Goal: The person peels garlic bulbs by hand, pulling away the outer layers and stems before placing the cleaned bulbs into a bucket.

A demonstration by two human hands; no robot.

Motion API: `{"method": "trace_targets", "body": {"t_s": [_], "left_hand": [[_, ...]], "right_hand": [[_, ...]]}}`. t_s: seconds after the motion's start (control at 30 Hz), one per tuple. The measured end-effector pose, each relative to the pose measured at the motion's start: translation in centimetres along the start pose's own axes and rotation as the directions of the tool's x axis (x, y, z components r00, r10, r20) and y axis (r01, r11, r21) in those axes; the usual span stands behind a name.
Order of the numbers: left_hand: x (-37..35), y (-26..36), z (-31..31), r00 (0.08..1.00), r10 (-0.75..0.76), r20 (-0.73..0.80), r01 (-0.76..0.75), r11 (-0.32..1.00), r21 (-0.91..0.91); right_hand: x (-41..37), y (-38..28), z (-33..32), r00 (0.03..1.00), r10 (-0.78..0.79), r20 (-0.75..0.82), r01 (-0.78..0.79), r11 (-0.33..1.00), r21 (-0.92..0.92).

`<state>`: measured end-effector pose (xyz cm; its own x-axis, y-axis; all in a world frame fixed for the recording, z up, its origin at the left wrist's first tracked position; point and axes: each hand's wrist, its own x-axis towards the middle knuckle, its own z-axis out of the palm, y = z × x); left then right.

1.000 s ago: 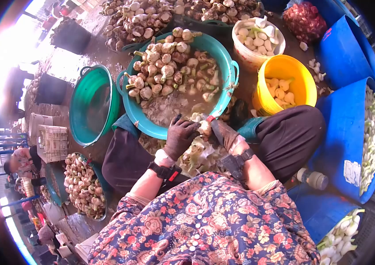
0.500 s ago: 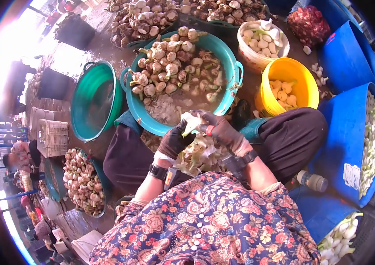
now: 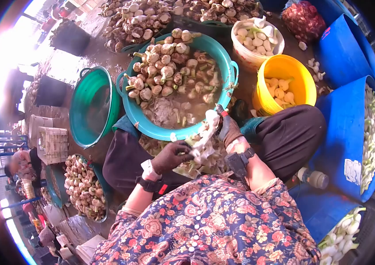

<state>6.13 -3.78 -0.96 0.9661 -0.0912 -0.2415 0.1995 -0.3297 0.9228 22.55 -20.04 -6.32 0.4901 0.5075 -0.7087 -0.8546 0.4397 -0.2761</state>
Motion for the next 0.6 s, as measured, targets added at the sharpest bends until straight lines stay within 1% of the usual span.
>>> {"method": "trace_targets", "body": {"t_s": [0.03,0.07,0.1,0.13,0.17,0.23,0.27,0.3,0.37,0.4,0.43,0.47,0.5,0.53,0.57,0.6], "left_hand": [[-0.3,0.0,-0.2,0.994,-0.073,0.08,0.06,0.985,0.16],[-0.2,-0.1,-0.8,0.968,-0.175,0.18,0.119,0.951,0.285],[0.2,-0.1,-1.5,0.921,-0.284,0.265,0.159,0.898,0.411],[0.9,0.0,-2.3,0.858,-0.394,0.33,0.174,0.827,0.535],[1.8,0.3,-3.0,0.873,-0.368,0.321,0.096,0.775,0.625],[4.5,0.2,-3.7,0.873,-0.476,0.112,0.302,0.705,0.642],[5.8,-0.6,-3.8,0.938,-0.34,-0.069,0.32,0.771,0.55],[8.0,-0.5,-4.0,0.921,-0.359,-0.151,0.382,0.762,0.523],[12.7,-3.9,-3.4,0.892,-0.366,-0.264,0.447,0.795,0.41],[15.1,-5.8,-3.0,0.907,-0.327,-0.267,0.414,0.814,0.408],[17.8,-7.8,-2.3,0.922,-0.281,-0.267,0.372,0.835,0.407],[20.5,-10.0,-1.6,0.921,-0.302,-0.244,0.372,0.868,0.329],[23.3,-12.3,-1.1,0.933,-0.328,-0.146,0.359,0.879,0.314],[24.9,-12.1,-0.3,0.918,-0.36,-0.165,0.395,0.849,0.351],[25.8,-12.0,0.5,0.9,-0.394,-0.185,0.436,0.813,0.387],[26.7,-12.7,1.2,0.899,-0.386,-0.206,0.437,0.816,0.379]], "right_hand": [[0.3,0.0,-0.4,1.0,0.013,-0.01,-0.014,1.0,-0.017],[0.7,0.0,-0.8,0.999,0.026,-0.018,-0.027,0.999,-0.034],[0.9,0.0,-0.8,0.999,0.038,-0.026,-0.039,0.998,-0.049],[0.8,-0.1,-0.9,0.995,0.071,-0.069,-0.075,0.995,-0.06],[0.8,-0.2,-0.9,0.996,0.034,-0.078,-0.043,0.993,-0.108],[0.8,-0.4,-1.0,0.994,-0.043,-0.096,0.022,0.979,-0.204],[0.9,-0.5,-1.0,0.991,-0.053,-0.119,0.028,0.978,-0.205],[0.9,-0.7,-0.9,0.988,-0.064,-0.143,0.033,0.977,-0.209],[1.2,-2.1,-0.7,0.977,-0.103,-0.186,0.061,0.974,-0.218],[1.2,-3.8,-0.3,0.994,-0.104,-0.022,0.103,0.993,-0.051],[0.9,-6.0,0.3,0.98,-0.138,0.144,0.122,0.986,0.115],[0.1,-8.3,1.2,0.933,-0.192,0.306,0.109,0.957,0.269],[-0.9,-10.4,2.2,0.854,-0.259,0.451,0.063,0.912,0.405],[-2.4,-12.2,3.9,0.879,-0.353,0.321,0.182,0.87,0.459],[-3.4,-13.6,5.0,0.882,-0.399,0.252,0.278,0.87,0.406],[-2.7,-14.0,4.2,0.898,-0.404,0.176,0.35,0.896,0.273]]}}
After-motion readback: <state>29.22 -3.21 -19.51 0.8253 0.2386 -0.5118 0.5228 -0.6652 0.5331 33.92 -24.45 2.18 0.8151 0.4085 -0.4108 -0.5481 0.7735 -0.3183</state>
